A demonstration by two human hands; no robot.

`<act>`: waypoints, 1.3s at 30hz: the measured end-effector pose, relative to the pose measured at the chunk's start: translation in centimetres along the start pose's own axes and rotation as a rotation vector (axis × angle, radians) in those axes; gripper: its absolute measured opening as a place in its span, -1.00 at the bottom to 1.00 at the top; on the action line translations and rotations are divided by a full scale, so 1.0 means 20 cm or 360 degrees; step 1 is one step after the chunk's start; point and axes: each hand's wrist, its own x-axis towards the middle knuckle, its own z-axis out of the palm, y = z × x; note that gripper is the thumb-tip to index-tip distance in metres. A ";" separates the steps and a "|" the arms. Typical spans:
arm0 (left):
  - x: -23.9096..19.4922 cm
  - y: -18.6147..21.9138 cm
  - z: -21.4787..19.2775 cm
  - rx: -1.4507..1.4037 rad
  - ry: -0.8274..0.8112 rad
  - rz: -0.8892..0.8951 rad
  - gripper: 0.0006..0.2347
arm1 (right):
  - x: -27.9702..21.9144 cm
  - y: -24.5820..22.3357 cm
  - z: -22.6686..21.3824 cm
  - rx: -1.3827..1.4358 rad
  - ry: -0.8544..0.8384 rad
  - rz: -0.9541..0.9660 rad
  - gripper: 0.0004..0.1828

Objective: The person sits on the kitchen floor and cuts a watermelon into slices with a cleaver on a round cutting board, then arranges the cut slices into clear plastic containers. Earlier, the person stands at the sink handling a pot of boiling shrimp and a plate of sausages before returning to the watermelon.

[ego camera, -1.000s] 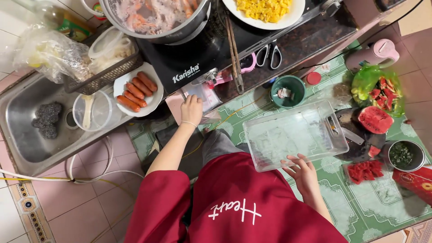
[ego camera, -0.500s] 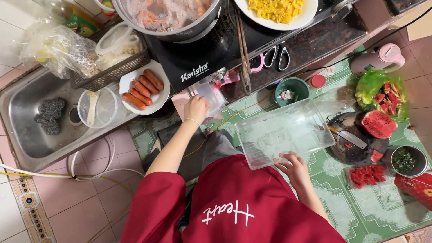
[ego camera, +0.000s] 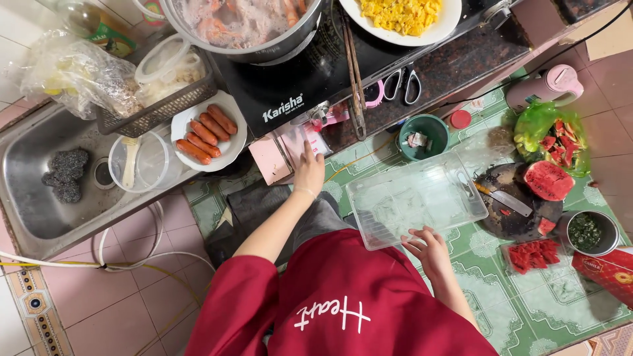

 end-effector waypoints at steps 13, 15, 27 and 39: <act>-0.56 -0.28 -1.14 -0.2064 0.0035 -0.0786 -0.92 | 0.03 -0.05 -0.09 0.0039 0.0081 0.0010 -0.21; -0.59 -0.29 -1.26 -0.2811 -0.0063 -0.1034 -0.95 | 0.05 -0.04 -0.15 0.0063 0.0053 0.0023 -0.22; -0.20 0.55 -0.60 -0.3352 -0.1070 -0.1198 -0.88 | -0.37 0.22 -0.75 0.0739 0.0684 -0.0109 -0.21; 0.32 1.48 0.03 -0.2800 -0.1936 -0.1141 -0.84 | -0.58 0.99 -1.33 0.1760 0.1158 -0.0035 -0.74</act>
